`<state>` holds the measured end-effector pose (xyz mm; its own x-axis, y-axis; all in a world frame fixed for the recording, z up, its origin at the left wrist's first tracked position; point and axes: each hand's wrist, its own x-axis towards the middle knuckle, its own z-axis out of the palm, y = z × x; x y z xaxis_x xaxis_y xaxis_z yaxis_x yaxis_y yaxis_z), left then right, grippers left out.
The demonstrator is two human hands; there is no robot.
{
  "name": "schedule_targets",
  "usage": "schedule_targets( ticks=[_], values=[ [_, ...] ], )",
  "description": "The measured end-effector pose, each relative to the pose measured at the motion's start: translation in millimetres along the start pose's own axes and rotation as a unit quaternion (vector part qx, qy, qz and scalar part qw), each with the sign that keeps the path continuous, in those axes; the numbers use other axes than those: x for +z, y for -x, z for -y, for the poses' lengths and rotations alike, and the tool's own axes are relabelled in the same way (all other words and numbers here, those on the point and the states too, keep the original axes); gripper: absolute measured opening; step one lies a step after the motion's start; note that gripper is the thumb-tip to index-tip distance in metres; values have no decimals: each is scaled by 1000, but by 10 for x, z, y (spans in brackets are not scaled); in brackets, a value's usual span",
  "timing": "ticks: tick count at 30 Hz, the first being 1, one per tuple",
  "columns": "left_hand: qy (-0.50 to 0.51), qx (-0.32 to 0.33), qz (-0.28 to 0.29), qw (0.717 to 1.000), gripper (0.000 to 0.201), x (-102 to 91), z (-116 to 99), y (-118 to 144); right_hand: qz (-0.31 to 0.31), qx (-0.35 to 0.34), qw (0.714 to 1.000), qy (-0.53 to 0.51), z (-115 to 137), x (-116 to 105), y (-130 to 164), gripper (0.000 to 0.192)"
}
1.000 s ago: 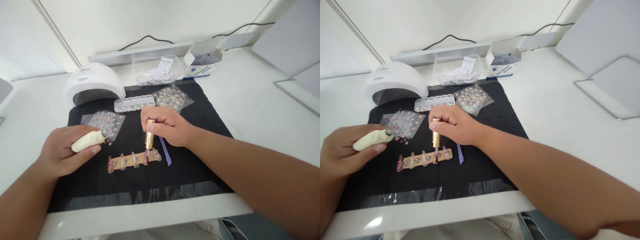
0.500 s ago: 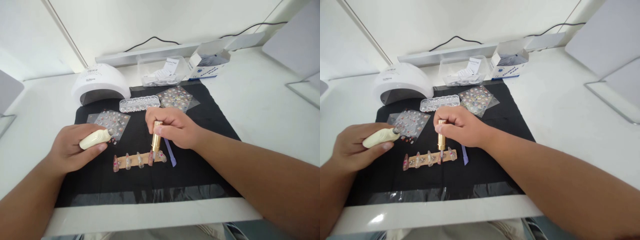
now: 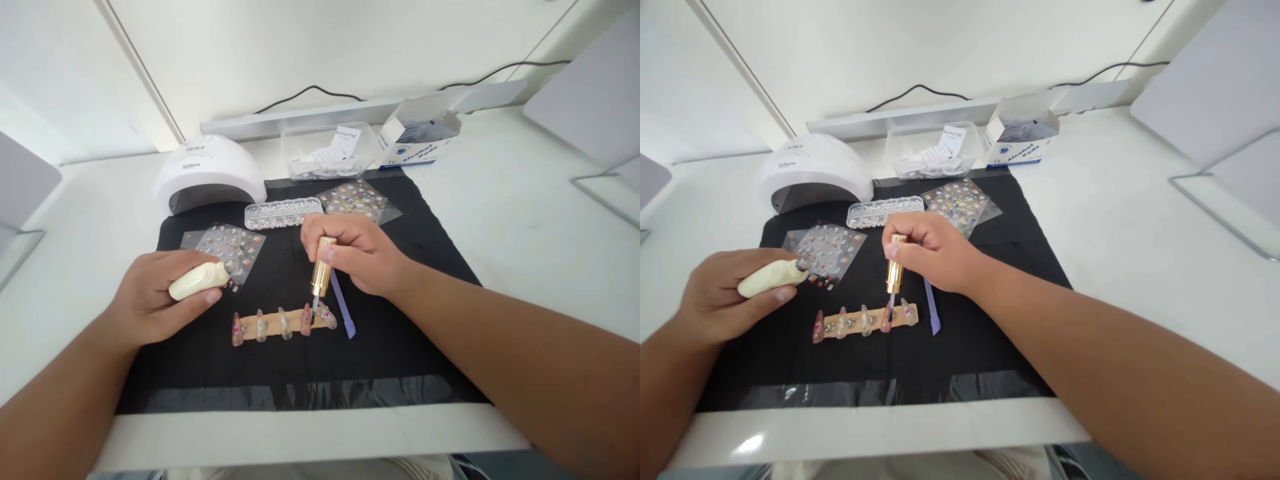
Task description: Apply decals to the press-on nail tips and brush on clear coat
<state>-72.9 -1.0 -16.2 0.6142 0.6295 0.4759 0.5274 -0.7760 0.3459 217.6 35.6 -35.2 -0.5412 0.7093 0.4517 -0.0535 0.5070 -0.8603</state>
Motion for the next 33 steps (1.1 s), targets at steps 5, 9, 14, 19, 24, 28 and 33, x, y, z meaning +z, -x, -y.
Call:
schedule_targets(
  ticks=[5,9,14,19,24,28,33],
  values=[
    [4,2,5,1000,6,2,-4,-10,41,-24,999,27,30,13,-2,14],
    [-5,-5,5,1000,7,1,3,4,21,-27,998,56,-1,-8,-13,15],
    [4,-12,6,1000,6,-7,-2,17,-24,-2,998,51,-50,-39,-17,16],
    [17,-26,5,1000,7,12,-9,13,-71,23,997,11,-69,-43,-37,15],
    [40,-17,-1,999,8,35,-4,-2,-149,47,984,-83,-68,-10,-65,18],
    [44,-20,9,999,8,40,-18,-25,-212,58,968,-124,-9,54,-65,27],
    [56,-7,11,998,10,76,-18,-32,-209,60,970,-105,61,143,-44,37]
  ],
)
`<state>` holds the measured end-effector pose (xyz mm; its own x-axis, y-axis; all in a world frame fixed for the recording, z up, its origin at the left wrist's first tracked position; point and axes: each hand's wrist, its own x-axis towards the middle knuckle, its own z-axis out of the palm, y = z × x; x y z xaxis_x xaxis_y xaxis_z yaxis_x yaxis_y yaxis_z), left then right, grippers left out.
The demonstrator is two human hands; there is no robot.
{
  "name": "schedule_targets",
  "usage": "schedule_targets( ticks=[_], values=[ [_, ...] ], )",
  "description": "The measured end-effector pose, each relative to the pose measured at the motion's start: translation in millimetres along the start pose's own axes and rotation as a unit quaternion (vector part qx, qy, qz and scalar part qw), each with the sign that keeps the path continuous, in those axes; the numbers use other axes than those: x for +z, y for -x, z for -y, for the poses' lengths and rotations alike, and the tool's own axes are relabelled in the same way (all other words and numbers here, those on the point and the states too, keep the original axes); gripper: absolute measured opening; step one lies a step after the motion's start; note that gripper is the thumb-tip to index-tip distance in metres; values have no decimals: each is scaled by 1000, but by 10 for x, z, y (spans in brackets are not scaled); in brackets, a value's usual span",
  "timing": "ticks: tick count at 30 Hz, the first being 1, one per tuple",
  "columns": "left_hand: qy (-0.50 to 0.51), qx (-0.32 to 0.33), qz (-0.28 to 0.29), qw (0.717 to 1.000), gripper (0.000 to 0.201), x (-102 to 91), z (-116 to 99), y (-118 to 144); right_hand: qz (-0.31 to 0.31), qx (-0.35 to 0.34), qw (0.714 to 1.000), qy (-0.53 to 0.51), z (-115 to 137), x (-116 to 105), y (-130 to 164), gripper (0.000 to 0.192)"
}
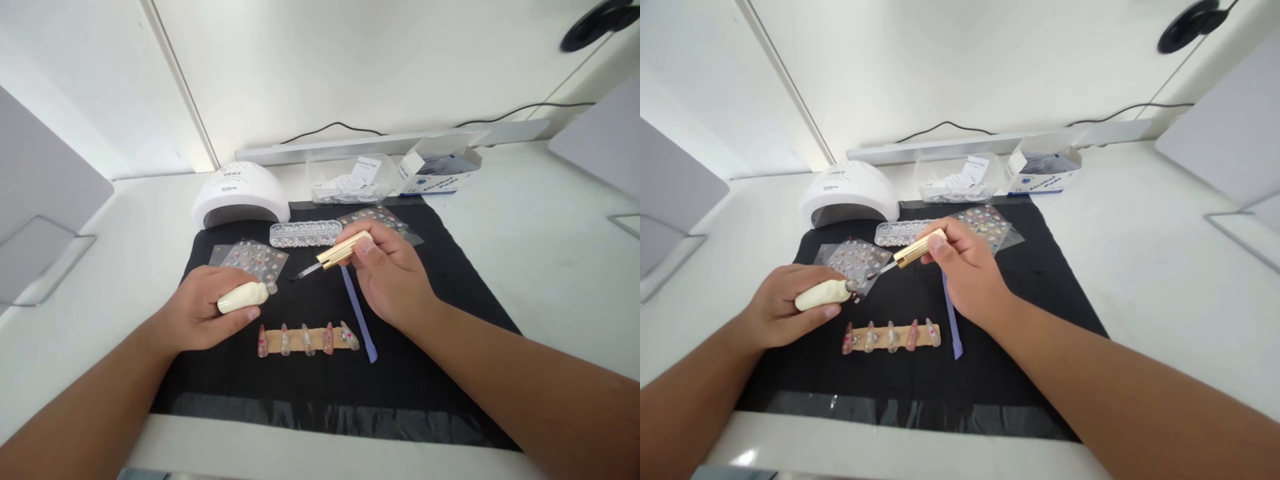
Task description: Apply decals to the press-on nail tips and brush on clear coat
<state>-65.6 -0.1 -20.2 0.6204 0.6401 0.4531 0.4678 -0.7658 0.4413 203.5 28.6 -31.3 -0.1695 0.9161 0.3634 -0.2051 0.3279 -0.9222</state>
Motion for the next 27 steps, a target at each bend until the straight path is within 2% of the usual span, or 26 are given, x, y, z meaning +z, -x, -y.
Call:
schedule_targets(
  ticks=[13,22,27],
  values=[
    [4,6,10,1000,9,32,-26,-17,27,23,999,21,-30,64,42,42],
    [0,5,10,1000,11,29,-22,-20,27,5,999,38,-38,53,46,39],
    [2,2,12,1000,10,35,-41,-33,64,-37,989,128,-23,57,64,37]
  ],
)
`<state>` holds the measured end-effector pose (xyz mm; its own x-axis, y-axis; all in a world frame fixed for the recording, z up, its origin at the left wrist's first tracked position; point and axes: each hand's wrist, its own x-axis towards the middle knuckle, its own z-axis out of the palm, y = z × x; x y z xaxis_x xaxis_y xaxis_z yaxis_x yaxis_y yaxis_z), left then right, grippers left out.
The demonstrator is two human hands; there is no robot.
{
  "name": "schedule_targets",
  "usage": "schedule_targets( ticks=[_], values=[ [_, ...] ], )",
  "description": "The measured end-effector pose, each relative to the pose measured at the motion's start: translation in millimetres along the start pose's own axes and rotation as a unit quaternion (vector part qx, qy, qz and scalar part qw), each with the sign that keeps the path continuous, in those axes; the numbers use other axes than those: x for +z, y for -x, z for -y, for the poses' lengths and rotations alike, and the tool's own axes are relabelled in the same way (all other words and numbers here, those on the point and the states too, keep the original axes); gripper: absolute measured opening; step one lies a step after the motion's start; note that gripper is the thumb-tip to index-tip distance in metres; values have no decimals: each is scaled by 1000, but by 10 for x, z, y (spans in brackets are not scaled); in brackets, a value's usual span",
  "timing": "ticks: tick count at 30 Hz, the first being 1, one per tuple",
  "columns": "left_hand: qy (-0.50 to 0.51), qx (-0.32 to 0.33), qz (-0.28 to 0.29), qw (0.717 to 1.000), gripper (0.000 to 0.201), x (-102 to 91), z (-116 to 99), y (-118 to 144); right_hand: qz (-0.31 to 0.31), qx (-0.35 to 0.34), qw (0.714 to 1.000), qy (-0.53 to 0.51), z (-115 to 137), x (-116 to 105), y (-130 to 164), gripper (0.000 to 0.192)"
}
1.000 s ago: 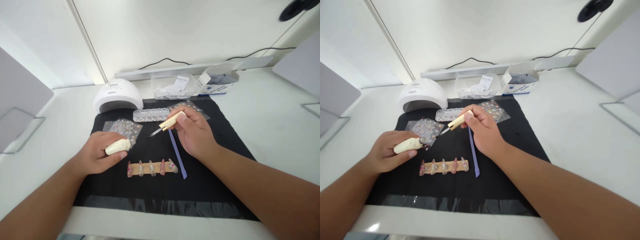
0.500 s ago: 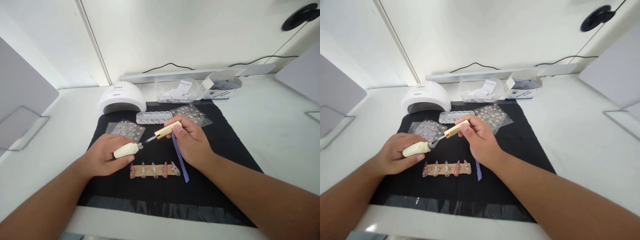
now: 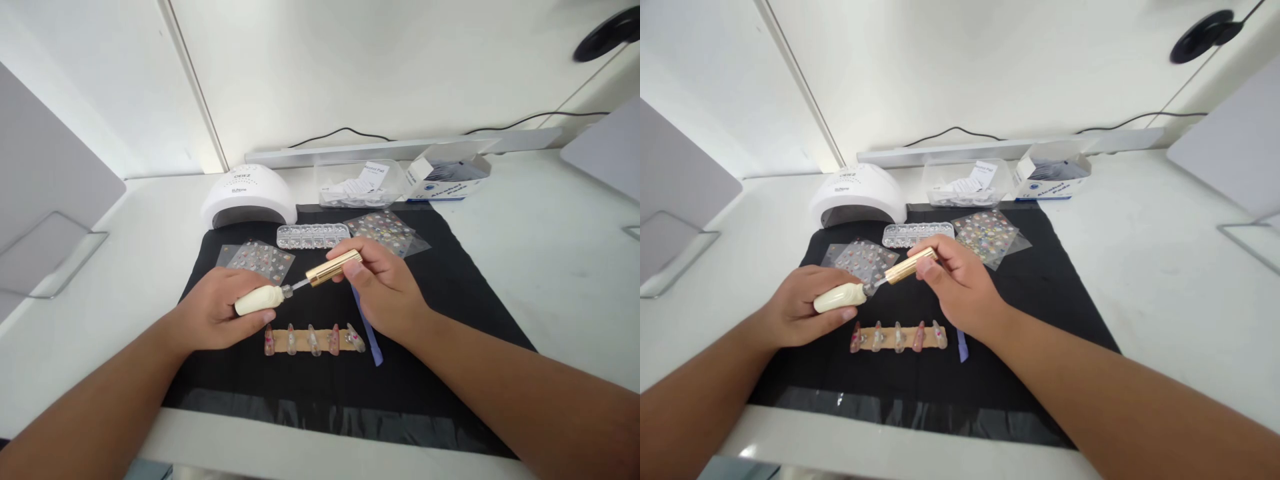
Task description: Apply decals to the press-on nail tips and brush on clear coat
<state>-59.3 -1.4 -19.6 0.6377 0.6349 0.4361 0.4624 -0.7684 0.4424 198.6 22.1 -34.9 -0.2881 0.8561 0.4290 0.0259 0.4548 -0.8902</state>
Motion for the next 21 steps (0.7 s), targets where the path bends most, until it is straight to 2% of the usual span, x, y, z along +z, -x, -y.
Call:
schedule_targets(
  ticks=[4,6,10,14,17,21],
  values=[
    [0,3,7,1000,9,1,-33,-25,96,-53,990,85,51,-15,-26,17],
    [-4,4,10,1000,8,1,-43,-31,113,-58,987,97,81,-25,-36,13],
    [-3,1,6,1000,8,6,-37,-20,86,-22,993,80,109,-36,-24,15],
    [-6,2,-3,1000,11,2,-12,0,11,25,1000,6,68,-43,-16,21],
    [-13,10,-5,1000,12,-17,3,9,-42,35,997,-52,23,-69,-40,20],
    [-31,9,-9,999,9,-49,15,18,-41,44,994,-95,-17,-123,-76,17]
  ],
)
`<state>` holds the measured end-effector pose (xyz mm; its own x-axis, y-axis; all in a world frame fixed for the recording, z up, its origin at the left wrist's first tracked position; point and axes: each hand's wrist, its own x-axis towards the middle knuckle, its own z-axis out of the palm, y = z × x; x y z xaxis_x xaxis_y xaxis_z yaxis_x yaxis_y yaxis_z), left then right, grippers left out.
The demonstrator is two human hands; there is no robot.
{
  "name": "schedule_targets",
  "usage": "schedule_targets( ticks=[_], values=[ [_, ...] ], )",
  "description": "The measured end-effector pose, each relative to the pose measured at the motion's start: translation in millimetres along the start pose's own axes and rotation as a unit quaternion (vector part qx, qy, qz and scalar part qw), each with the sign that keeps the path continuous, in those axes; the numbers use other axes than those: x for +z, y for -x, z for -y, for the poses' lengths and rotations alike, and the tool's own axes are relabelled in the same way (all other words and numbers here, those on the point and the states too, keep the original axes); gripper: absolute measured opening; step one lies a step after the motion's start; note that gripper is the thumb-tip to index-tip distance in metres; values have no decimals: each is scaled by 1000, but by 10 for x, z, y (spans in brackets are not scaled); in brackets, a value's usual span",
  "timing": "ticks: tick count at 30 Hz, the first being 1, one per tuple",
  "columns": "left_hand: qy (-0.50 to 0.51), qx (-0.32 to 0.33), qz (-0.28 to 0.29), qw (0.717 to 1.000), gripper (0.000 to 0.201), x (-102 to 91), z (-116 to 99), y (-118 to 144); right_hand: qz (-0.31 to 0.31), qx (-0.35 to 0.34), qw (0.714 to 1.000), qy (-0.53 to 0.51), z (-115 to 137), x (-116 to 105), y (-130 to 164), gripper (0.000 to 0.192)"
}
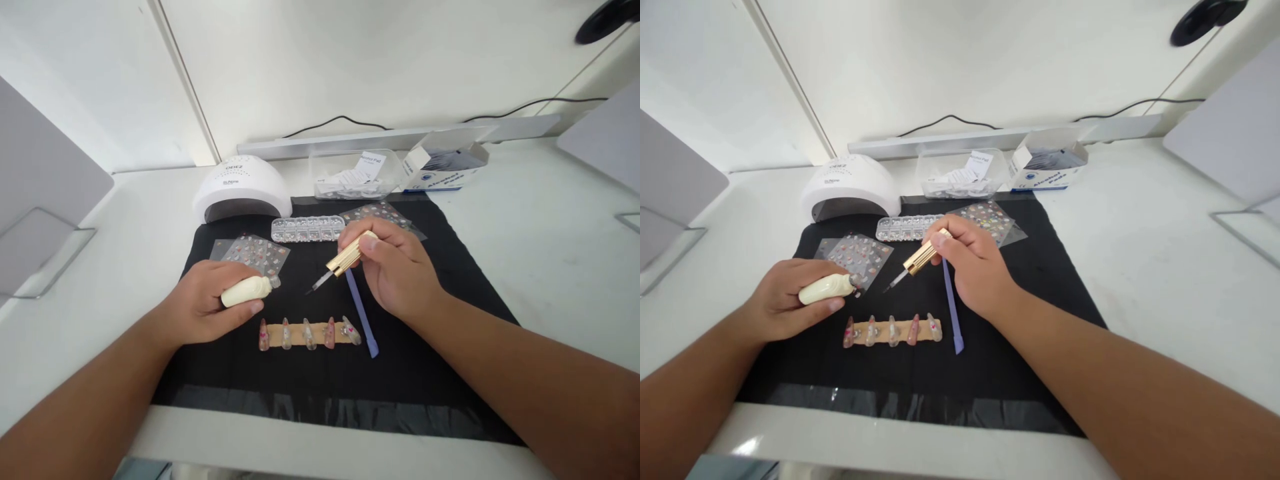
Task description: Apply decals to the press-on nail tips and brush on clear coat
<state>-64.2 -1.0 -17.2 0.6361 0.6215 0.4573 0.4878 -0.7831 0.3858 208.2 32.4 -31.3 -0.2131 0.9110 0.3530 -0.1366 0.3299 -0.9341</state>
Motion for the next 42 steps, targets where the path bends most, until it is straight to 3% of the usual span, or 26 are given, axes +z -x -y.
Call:
schedule_targets(
  ticks=[7,13,18,23,29,38,42],
  values=[
    [-10,-17,4,1000,8,-23,21,27,119,6,993,4,-49,-40,5,17],
    [-11,-19,14,1000,9,-16,28,29,193,-44,977,81,-52,-62,14,18],
    [-9,-13,8,1000,9,-17,24,34,188,-65,974,105,-90,-81,-2,16],
    [-16,-14,11,1000,8,-30,19,41,159,-47,985,52,-97,-69,11,14],
    [-17,-16,15,1000,7,-33,9,31,204,-44,975,74,-83,-46,24,15],
    [-16,-23,12,1000,9,-37,8,34,160,-45,984,65,-97,-94,-22,14],
    [-16,-27,15,999,9,-42,3,38,188,-55,979,63,-54,-63,12,13]
  ],
)
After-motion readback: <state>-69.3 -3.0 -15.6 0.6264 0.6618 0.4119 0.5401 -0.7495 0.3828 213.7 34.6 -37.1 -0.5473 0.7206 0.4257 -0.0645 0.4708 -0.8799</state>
